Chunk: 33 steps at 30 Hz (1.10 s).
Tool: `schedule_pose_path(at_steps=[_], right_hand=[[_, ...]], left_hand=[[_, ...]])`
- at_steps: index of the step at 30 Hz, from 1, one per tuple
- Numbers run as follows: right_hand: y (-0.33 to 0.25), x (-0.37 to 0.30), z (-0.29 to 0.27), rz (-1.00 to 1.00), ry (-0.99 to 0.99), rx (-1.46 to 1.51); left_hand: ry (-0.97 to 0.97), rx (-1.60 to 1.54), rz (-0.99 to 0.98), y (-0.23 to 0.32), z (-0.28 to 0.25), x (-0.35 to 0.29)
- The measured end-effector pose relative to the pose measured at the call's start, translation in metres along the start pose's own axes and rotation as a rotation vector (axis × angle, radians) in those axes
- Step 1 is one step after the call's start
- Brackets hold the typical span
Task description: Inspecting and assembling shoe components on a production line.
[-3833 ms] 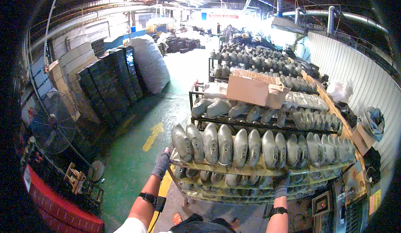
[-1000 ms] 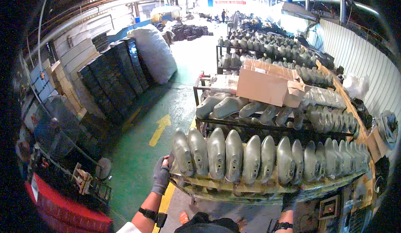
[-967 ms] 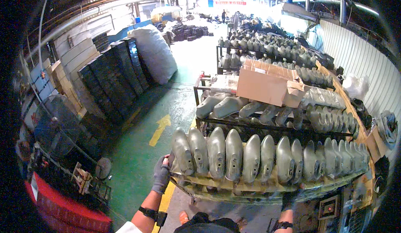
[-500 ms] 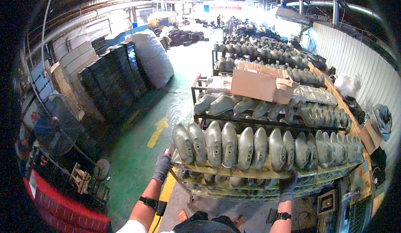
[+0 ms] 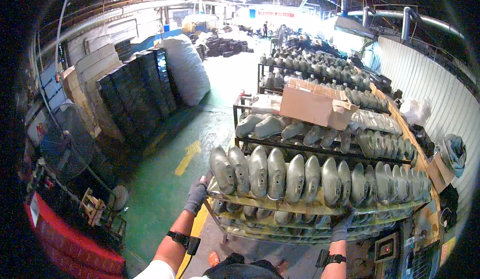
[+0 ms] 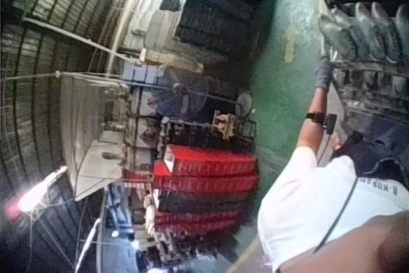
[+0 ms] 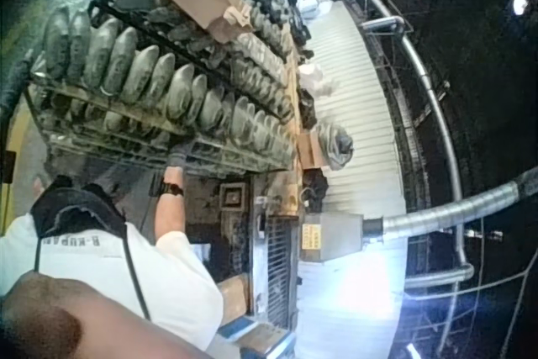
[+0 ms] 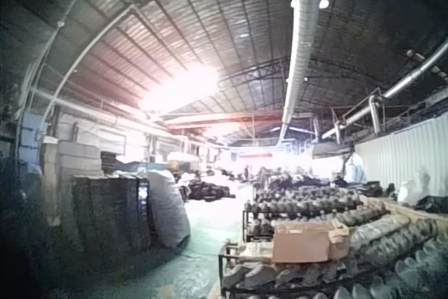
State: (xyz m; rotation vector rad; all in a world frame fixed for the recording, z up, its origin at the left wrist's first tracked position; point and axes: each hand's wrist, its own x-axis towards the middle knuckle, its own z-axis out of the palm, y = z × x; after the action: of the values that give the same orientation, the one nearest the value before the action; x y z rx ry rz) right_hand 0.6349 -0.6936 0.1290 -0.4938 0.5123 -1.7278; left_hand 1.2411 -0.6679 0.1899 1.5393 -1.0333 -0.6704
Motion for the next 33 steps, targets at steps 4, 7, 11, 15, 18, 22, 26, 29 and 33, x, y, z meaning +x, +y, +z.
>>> schedule_pose_path(at_steps=[4, 7, 11, 15, 18, 22, 26, 29, 33], right_hand=[[0.0, 0.002, 0.013, 0.062, 0.099, 0.045], [0.0, 0.002, 0.013, 0.058, 0.045, -0.014], [0.004, -0.006, 0.018, 0.055, -0.005, -0.047], [-0.003, 0.005, -0.049, -0.053, 0.104, -0.324], [0.007, 0.015, -0.066, -0.143, 0.113, -0.356], [0.008, 0.018, -0.085, -0.229, 0.088, -0.458], [0.018, 0.015, -0.078, -0.213, 0.124, -0.328], [0.009, 0.016, -0.105, -0.263, 0.137, -0.275], [0.01, 0.018, -0.11, -0.227, 0.269, -0.173]], left_hand=[[-0.019, 0.05, -0.049, 0.008, -0.002, -0.002], [-0.004, 0.145, -0.005, -0.006, -0.002, 0.002], [-0.002, 0.121, -0.042, 0.001, -0.009, -0.004], [0.035, 0.437, 0.011, 0.031, 0.002, -0.006], [-0.017, 0.593, 0.026, 0.038, 0.001, 0.004], [0.044, 0.555, 0.037, 0.042, 0.014, 0.012], [0.115, 0.396, 0.075, 0.049, 0.006, 0.003], [0.114, 0.337, 0.104, 0.061, 0.015, 0.004], [0.133, 0.36, 0.107, 0.062, 0.016, 0.004]])
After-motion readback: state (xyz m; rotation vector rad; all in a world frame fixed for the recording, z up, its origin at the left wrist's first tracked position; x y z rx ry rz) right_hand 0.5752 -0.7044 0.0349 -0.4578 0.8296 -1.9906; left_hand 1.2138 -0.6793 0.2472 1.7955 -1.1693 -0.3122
